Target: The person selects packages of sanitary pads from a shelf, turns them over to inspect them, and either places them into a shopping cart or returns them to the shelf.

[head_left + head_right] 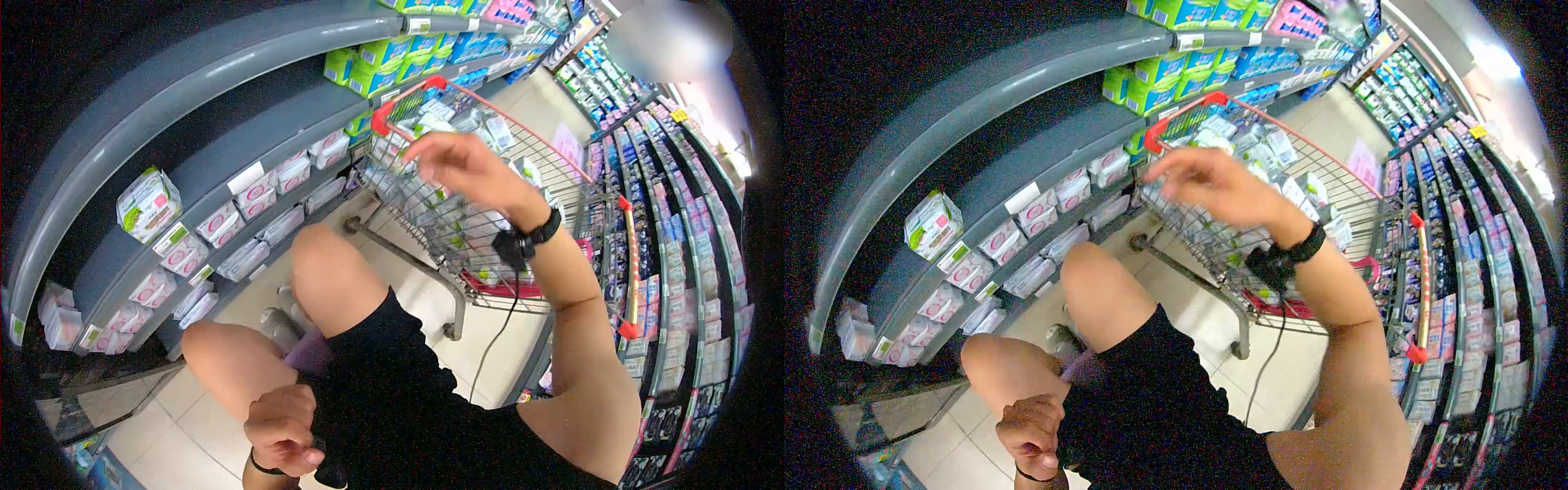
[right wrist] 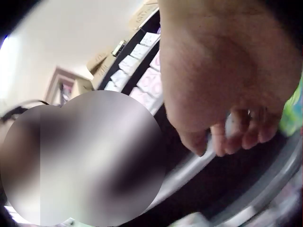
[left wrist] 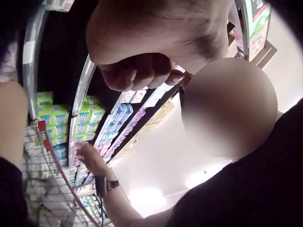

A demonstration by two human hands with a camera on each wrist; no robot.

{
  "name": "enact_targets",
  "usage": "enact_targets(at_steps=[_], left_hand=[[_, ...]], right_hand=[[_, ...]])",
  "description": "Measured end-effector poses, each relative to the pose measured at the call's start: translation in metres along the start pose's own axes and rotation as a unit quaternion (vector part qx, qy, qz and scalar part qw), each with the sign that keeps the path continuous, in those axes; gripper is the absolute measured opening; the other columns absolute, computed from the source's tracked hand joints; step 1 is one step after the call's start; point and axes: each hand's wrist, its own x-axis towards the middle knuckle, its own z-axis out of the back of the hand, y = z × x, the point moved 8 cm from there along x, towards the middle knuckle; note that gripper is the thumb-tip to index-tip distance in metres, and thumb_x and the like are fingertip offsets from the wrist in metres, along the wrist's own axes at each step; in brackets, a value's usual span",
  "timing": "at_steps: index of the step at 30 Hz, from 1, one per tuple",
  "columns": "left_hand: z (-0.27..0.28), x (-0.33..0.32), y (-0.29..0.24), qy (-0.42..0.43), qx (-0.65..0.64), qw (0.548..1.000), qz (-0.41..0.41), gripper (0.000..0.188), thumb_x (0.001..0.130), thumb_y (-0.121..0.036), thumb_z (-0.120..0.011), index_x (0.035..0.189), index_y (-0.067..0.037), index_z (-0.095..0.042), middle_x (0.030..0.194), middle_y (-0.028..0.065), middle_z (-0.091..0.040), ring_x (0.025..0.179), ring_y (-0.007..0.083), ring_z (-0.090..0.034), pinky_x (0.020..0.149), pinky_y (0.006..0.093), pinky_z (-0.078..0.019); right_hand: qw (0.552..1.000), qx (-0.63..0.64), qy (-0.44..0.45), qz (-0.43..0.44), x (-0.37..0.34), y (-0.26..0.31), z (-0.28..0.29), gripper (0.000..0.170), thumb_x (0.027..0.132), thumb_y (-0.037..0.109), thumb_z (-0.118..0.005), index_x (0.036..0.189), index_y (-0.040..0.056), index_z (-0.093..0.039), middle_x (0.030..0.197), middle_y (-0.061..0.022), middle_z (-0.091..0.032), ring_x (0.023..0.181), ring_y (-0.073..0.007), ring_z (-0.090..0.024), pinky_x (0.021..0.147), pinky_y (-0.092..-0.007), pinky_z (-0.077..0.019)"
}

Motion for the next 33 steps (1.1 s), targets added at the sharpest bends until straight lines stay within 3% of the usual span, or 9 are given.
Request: enact_targets(at_steps=[1,4,8,12,21,24,30,31,33], left_hand=[[0.003,-0.005,0.004,-0.011,-0.027,1.000,0.010,0.043,0.082,-0.027,-0.075,0.055,-0.009,-0.046,0.048,-0.0022,-0.039,0.040,0.0164,-0.037,0.045,0.0307,-0.0264],[0.024,-0.014,0.011,-0.084,0.008,0.995,0.049,0.059,0.079,-0.045,-0.078,0.049,-0.012,-0.041,0.043,-0.0037,-0.039,0.038,0.0124,-0.036,0.046,0.0299,-0.0286],[0.040,-0.014,0.004,-0.143,0.035,0.987,0.060,0.058,0.080,-0.046,-0.077,0.052,-0.011,-0.040,0.047,-0.0030,-0.037,0.042,0.0136,-0.033,0.046,0.0299,-0.0223],[0.039,-0.012,0.003,-0.079,0.095,0.990,0.067,0.051,0.082,-0.040,-0.075,0.055,-0.009,-0.043,0.050,-0.0017,-0.038,0.044,0.0150,-0.036,0.047,0.0295,-0.0249],[0.008,0.066,-0.045,0.097,0.253,0.959,-0.077,0.034,0.079,-0.023,-0.074,0.058,-0.010,-0.050,0.052,-0.0011,-0.046,0.044,0.0189,-0.046,0.046,0.0304,-0.0333],[-0.003,0.100,-0.056,0.178,0.306,0.931,-0.088,0.030,0.079,-0.022,-0.072,0.062,-0.008,-0.053,0.056,0.0009,-0.049,0.048,0.0196,-0.048,0.049,0.0301,-0.0361],[0.067,0.139,0.028,-0.021,0.413,0.896,0.161,0.056,0.087,-0.023,-0.070,0.129,0.002,-0.044,0.105,0.0142,-0.063,0.090,0.0235,-0.063,0.076,0.0337,-0.0500],[0.067,0.144,0.035,0.079,0.498,0.864,0.003,0.062,0.088,-0.020,-0.070,0.135,0.003,-0.037,0.113,0.0153,-0.063,0.109,0.0231,-0.061,0.092,0.0331,-0.0474],[0.113,0.136,0.048,-0.074,0.331,0.936,0.090,0.061,0.086,-0.016,-0.072,0.134,0.003,-0.038,0.118,0.0153,-0.062,0.115,0.0220,-0.057,0.096,0.0340,-0.0452]], right_hand=[[0.987,-0.135,-0.071,-0.042,-0.005,-0.053,0.046,0.029,0.087,0.017,-0.067,0.112,0.0022,-0.064,0.085,-0.0032,-0.062,0.077,-0.0112,-0.059,0.070,-0.0274,-0.0476],[0.752,-0.618,-0.074,-0.216,-0.055,-0.157,0.145,0.052,0.079,0.037,-0.076,0.113,0.0006,-0.062,0.099,-0.0201,-0.068,0.095,-0.0319,-0.065,0.084,-0.0404,-0.0508],[0.833,-0.388,0.154,-0.363,-0.109,-0.277,0.161,0.085,0.069,0.050,-0.081,0.132,0.0008,-0.053,0.127,-0.0248,-0.058,0.109,-0.0374,-0.061,0.093,-0.0430,-0.0476],[0.874,-0.236,0.098,-0.414,-0.106,-0.226,0.131,0.089,0.068,0.042,-0.082,0.139,0.0012,-0.047,0.128,-0.0217,-0.055,0.114,-0.0293,-0.056,0.096,-0.0368,-0.0446],[0.974,-0.029,-0.199,-0.107,-0.056,-0.158,0.166,0.077,0.082,0.011,-0.078,0.144,0.0045,-0.033,0.122,-0.0125,-0.058,0.114,-0.0201,-0.056,0.098,-0.0339,-0.0470],[0.980,0.128,-0.150,0.018,-0.007,-0.090,0.102,0.081,0.081,0.011,-0.079,0.146,0.0070,-0.032,0.124,-0.0115,-0.057,0.115,-0.0199,-0.056,0.098,-0.0338,-0.0467],[0.940,0.297,0.038,0.166,0.082,0.019,-0.095,0.084,0.078,0.015,-0.082,0.146,0.0076,-0.033,0.123,-0.0060,-0.056,0.117,-0.0159,-0.053,0.101,-0.0320,-0.0429],[0.941,0.281,0.037,0.187,0.098,0.026,-0.116,0.082,0.078,0.013,-0.082,0.144,0.0069,-0.034,0.125,-0.0061,-0.055,0.118,-0.0159,-0.052,0.102,-0.0325,-0.0417],[0.933,0.268,0.041,0.238,0.126,0.036,-0.148,0.079,0.082,0.012,-0.078,0.146,0.0054,-0.033,0.130,-0.0064,-0.052,0.121,-0.0156,-0.050,0.104,-0.0332,-0.0396]])
